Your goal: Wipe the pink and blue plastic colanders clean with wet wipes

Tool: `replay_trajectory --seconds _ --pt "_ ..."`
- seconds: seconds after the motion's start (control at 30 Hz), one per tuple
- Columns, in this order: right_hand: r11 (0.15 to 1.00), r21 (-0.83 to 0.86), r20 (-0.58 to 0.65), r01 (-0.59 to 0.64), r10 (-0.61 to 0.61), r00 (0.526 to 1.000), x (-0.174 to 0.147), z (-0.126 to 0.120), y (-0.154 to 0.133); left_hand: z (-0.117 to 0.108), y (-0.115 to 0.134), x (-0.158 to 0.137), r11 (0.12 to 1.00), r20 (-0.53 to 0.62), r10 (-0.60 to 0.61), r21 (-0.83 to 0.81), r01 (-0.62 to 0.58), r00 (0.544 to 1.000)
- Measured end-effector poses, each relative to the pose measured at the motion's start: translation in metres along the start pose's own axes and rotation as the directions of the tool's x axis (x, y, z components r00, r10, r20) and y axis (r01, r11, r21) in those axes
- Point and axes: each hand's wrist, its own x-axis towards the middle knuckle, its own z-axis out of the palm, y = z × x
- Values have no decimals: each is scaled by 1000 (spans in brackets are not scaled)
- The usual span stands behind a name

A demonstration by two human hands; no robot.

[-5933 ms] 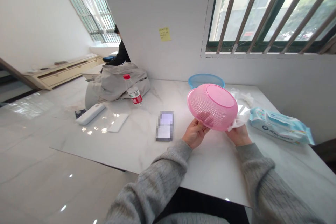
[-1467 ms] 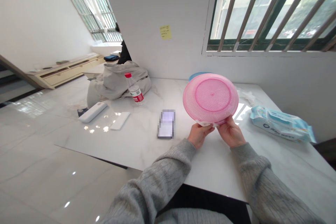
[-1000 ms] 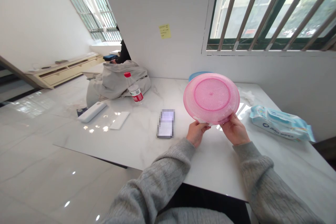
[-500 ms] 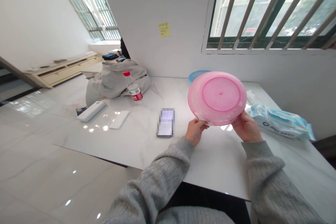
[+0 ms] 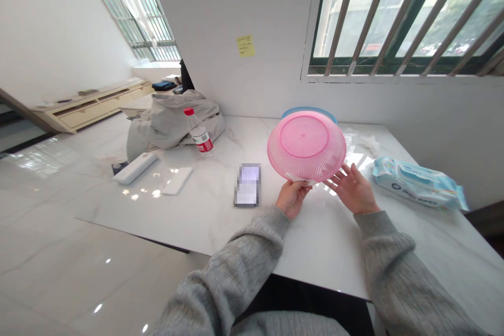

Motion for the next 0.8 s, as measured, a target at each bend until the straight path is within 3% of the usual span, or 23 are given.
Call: replay_trajectory --seconds 0.13,0.4,0.8 --pt "986 -163 107 -41 59 992 -4 10 13 2 2 0 999 -7 25 -34 -25 1000" --pt "968 -251 -24 8 -14 1000 -4 11 16 3 0 -3 1000 35 -5 -12 5 999" --pt "957 -284 -23 60 -70 997 -2 11 15 2 2 -4 999 74 -18 -34 21 997"
